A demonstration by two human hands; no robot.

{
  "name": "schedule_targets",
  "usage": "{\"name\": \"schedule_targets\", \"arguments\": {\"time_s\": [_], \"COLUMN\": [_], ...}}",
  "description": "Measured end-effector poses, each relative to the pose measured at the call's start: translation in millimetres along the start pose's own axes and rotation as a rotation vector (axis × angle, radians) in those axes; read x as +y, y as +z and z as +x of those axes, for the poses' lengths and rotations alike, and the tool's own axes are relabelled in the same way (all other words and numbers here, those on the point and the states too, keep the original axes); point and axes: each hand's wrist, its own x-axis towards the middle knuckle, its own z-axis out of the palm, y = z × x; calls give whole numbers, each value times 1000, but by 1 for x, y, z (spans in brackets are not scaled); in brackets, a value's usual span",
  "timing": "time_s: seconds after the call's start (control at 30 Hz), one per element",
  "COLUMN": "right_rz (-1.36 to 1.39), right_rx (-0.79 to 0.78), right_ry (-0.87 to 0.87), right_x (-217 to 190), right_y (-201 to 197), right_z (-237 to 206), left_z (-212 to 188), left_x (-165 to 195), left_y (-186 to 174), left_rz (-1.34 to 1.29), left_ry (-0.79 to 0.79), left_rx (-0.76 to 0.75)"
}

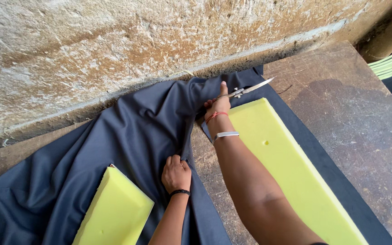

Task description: The person spreads a large gray fabric over a wooden work table, lays long yellow foam strips on it, and cuts the fabric around the foam with scissors. They reposition the foam strips, cut fabric sections to size, and gather the cut fabric pieces around the foam.

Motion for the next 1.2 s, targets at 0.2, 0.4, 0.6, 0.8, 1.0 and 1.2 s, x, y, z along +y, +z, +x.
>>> {"name": "schedule_targets", "arguments": {"time_s": [0.2,0.4,0.6,0.8,1.0,1.2], "right_rz": [1,-96,81,-636,-1689,-2253], "right_rx": [-25,30,-242,-221,237,401], "right_ry": [-79,-96,-84,-115,-405,-630], "right_x": [-16,-35,-65,-177,-314,-397], "right_y": [2,2,-18,-203,-413,-544], "right_z": [2,8,26,25,-8,-11], "left_z": [-1,-1,0,-2,-8,-17], "left_x": [1,2,4,11,20,29], "left_y": [-1,-2,-5,-12,-22,-45], "left_rz": [-3,4,-12,38,110,-53], "left_ry": [4,36,40,53,76,125], "left_rx": [20,50,54,77,90,90]}}
